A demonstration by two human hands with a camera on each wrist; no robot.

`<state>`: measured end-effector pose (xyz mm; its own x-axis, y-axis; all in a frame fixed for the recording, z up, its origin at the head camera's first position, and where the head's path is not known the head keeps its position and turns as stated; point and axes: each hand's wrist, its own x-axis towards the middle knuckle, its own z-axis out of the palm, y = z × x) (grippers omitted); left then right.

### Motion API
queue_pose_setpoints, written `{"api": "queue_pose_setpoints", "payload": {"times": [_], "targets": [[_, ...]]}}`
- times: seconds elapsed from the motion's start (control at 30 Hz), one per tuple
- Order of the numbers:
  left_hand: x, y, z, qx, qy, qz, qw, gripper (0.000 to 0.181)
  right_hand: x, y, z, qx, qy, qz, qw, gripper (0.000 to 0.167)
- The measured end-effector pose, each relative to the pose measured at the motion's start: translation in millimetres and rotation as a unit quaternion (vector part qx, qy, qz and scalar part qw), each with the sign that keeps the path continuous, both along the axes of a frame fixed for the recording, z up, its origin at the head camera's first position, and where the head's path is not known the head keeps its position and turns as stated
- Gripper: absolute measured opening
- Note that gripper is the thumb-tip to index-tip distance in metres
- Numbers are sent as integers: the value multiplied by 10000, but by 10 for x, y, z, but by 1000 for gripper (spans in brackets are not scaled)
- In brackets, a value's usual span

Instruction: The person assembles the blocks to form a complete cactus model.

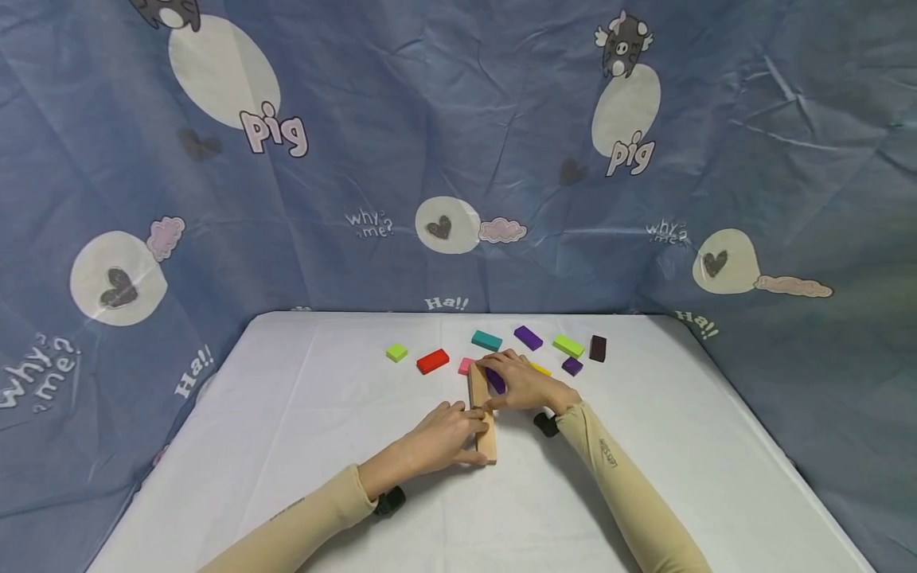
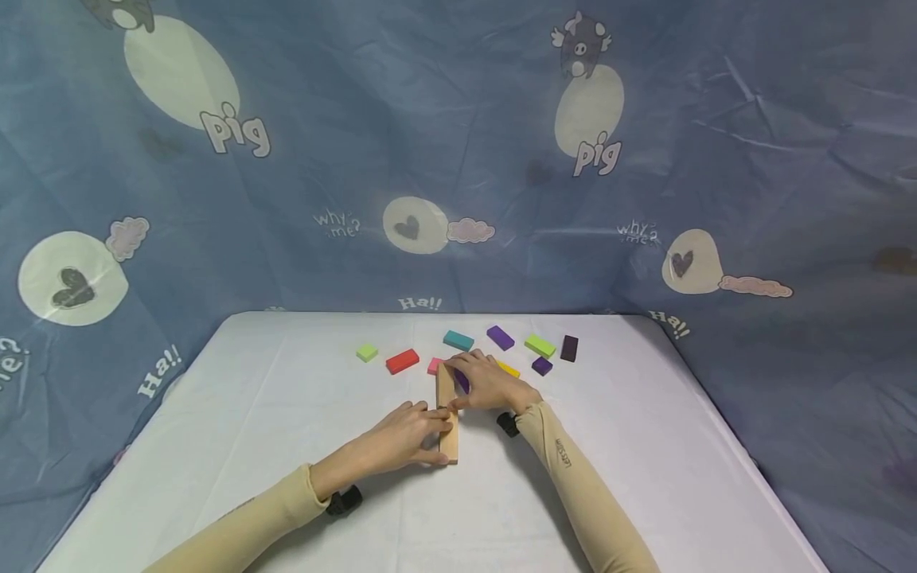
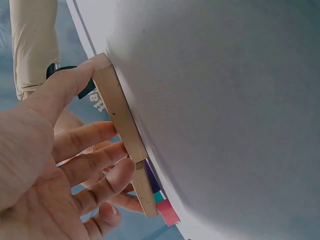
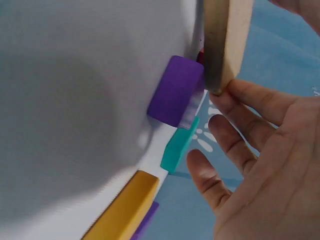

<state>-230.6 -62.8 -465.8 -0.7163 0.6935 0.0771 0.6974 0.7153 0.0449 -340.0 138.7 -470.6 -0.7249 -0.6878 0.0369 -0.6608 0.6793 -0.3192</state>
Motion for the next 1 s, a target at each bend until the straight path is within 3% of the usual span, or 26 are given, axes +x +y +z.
{"api": "queue_pose_setpoints", "payload": {"times": [0.57, 1.0], "targets": [[-1, 1, -9, 69, -84, 40, 9999, 54, -36, -18, 7, 123, 21, -166, 9998, 74], [6, 4, 3, 34, -91, 77, 9999, 54, -102, -54, 74, 547, -318, -115, 9979, 75]]}}
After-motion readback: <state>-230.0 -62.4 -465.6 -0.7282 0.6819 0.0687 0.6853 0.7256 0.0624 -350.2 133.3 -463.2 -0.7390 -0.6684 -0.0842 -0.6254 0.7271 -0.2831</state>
